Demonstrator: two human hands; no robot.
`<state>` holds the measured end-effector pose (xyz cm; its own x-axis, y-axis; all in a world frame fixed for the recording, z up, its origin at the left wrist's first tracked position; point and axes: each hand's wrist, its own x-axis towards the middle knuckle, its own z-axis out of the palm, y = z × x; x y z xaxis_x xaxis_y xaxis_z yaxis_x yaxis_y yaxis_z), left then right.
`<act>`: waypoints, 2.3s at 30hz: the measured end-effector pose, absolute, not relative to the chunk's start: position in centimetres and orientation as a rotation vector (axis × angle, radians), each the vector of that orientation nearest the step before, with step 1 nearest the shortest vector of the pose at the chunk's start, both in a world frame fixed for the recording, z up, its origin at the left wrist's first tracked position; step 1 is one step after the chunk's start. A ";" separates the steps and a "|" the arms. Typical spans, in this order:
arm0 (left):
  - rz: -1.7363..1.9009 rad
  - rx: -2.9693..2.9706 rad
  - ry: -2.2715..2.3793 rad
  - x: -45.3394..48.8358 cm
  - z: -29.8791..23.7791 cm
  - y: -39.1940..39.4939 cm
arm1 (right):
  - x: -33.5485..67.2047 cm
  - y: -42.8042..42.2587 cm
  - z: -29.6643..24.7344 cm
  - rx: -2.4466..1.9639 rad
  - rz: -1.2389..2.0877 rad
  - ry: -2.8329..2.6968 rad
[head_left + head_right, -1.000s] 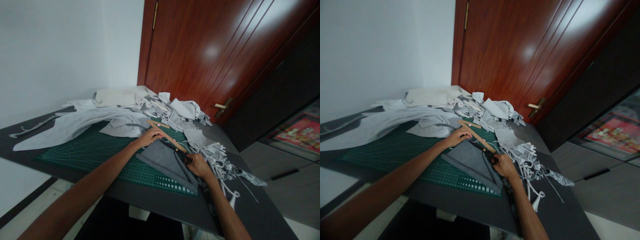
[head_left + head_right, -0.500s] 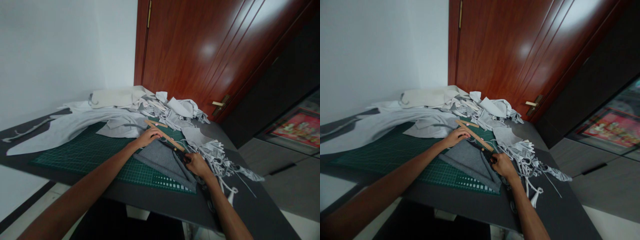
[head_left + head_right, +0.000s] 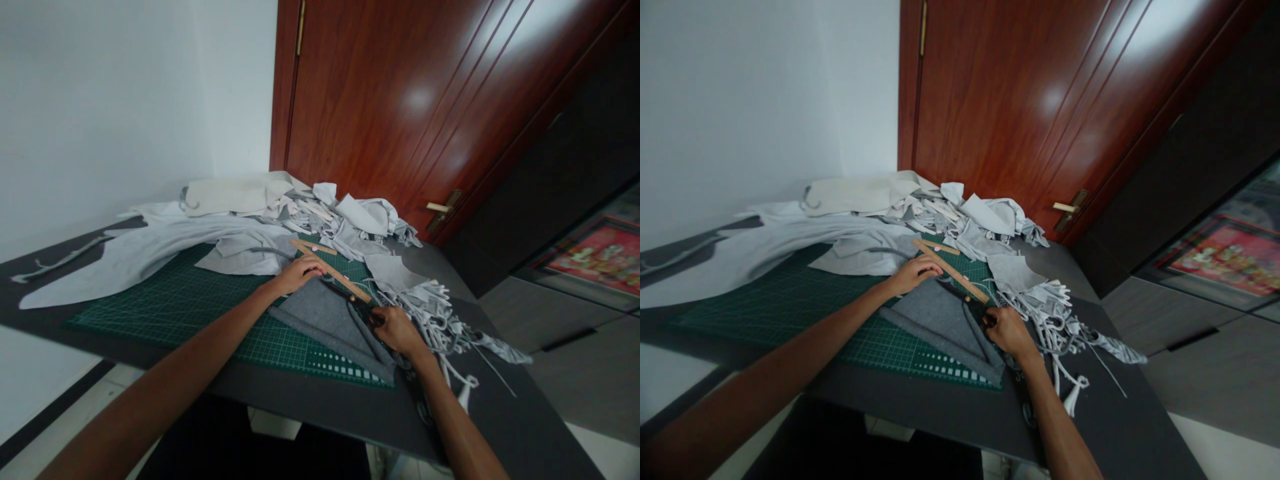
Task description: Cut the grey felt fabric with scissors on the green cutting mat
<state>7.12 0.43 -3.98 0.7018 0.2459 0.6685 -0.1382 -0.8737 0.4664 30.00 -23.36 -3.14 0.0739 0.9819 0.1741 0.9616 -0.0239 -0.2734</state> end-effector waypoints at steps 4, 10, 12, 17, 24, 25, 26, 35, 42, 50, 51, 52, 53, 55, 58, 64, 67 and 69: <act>1.046 2.415 0.095 7.1 -4.0 0.4 | 30.0 -23.4 -3.1 -2.035 0.094 -1.948; 1.041 2.419 0.082 7.2 -4.1 0.5 | 30.0 -23.5 -3.0 -2.049 0.151 -1.919; 1.037 2.423 0.077 7.2 -4.1 0.5 | 30.0 -23.5 -3.0 -2.036 0.155 -1.925; 1.036 2.431 0.093 7.1 -3.9 0.3 | 30.2 -23.4 -3.4 -2.010 0.145 -1.938; 1.026 2.427 0.081 7.1 -4.0 0.4 | 30.2 -23.3 -3.4 -2.058 0.131 -1.935; 1.023 2.430 0.085 7.1 -4.0 0.4 | 30.1 -23.3 -3.3 -2.072 0.136 -1.928; 1.020 2.432 0.092 7.1 -4.0 0.4 | 30.1 -23.3 -3.3 -2.087 0.139 -1.921; 1.001 2.432 0.125 7.3 -4.1 0.5 | 29.3 -23.1 -2.6 -2.223 0.069 -1.909; 1.011 2.437 0.092 7.4 -4.2 0.6 | 28.5 -22.9 -2.2 -2.284 0.013 -1.892; 1.001 2.443 0.125 7.5 -4.0 0.5 | 27.9 -22.6 -1.9 -2.348 -0.036 -1.889; 1.002 2.445 0.122 7.5 -4.0 0.5 | 27.9 -22.6 -1.9 -2.350 -0.038 -1.890; 1.004 2.447 0.120 7.5 -4.0 0.5 | 27.8 -22.5 -1.8 -2.352 -0.042 -1.889; 1.006 2.451 0.116 7.5 -4.0 0.4 | 27.7 -22.5 -1.8 -2.353 -0.048 -1.889; 1.009 2.459 0.112 7.4 -3.9 0.4 | 27.6 -22.4 -1.7 -2.357 -0.056 -1.891; 1.015 2.462 0.112 7.5 -3.9 0.4 | 27.5 -22.4 -1.7 -2.359 -0.051 -1.896; 1.007 2.462 0.114 7.5 -4.0 0.6 | 27.6 -22.4 -1.9 -2.335 -0.060 -1.912; 1.016 2.449 0.104 7.5 -4.0 0.5 | 27.7 -22.4 -2.0 -2.327 -0.067 -1.918; 1.023 2.436 0.095 7.4 -3.9 0.5 | 27.7 -22.4 -2.0 -2.319 -0.071 -1.925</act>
<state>7.44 0.46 -3.91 0.7161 0.2470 0.6529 -0.1229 -0.8761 0.4662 27.70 -22.44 -2.03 0.1864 0.9755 0.1171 0.9815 -0.1794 -0.0674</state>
